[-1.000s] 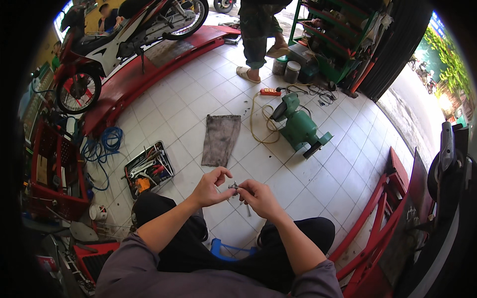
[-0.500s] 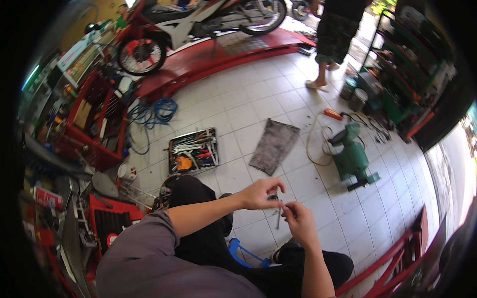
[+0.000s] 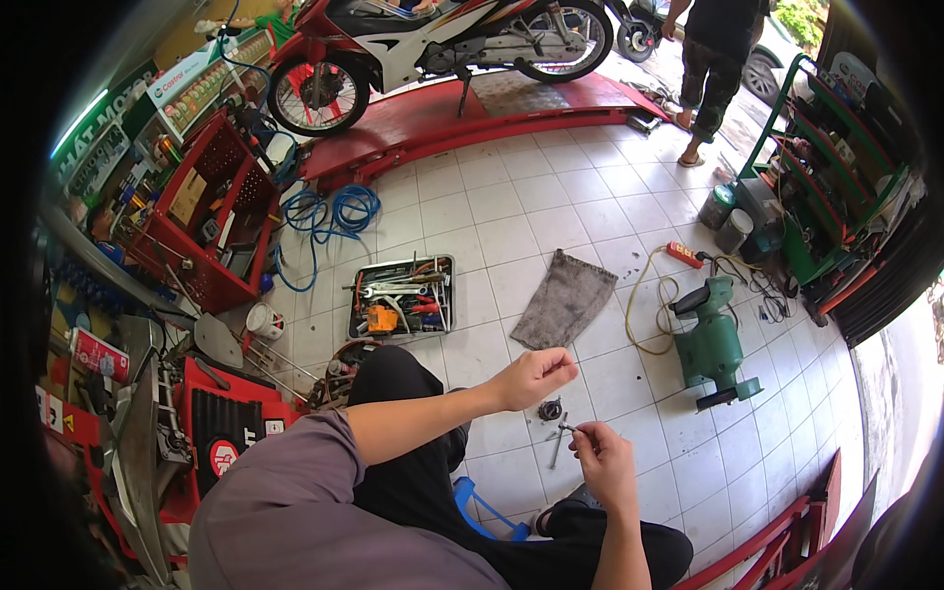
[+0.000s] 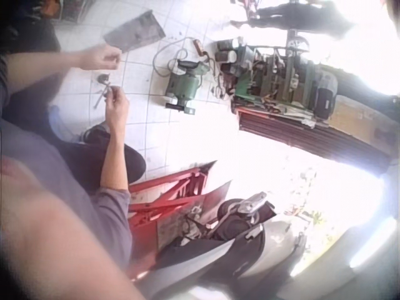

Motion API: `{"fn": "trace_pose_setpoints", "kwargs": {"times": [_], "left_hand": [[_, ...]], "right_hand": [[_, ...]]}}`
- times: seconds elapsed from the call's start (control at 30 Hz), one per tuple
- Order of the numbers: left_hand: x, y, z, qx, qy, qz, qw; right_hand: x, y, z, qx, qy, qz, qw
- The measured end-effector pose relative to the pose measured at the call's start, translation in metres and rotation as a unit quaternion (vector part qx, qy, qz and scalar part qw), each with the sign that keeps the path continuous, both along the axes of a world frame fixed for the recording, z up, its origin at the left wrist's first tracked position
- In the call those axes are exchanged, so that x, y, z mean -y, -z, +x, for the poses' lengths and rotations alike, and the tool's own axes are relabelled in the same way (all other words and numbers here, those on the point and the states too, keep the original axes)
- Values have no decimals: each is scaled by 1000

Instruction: The person assembles clutch components, inserting small springs and pins into a metal clutch hub and checking their fit by hand.

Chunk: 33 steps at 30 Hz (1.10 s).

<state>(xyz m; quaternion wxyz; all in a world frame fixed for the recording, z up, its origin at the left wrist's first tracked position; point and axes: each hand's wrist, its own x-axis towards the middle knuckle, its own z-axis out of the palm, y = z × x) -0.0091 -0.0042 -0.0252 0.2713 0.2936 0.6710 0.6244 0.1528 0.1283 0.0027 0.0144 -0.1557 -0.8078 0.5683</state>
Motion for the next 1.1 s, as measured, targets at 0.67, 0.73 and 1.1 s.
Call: {"fn": "trace_pose_setpoints", "kwargs": {"times": [0.67, 0.73, 1.1], "left_hand": [[2, -5, 17, -325, 161, 14, 932], [2, -7, 18, -335, 164, 23, 927], [-1, 3, 21, -204, 195, 6, 959]], "right_hand": [[-7, 9, 0, -16, 54, -78, 995], [-7, 8, 0, -20, 45, -73, 996], [3, 3, -2, -55, 51, 9, 997]]}}
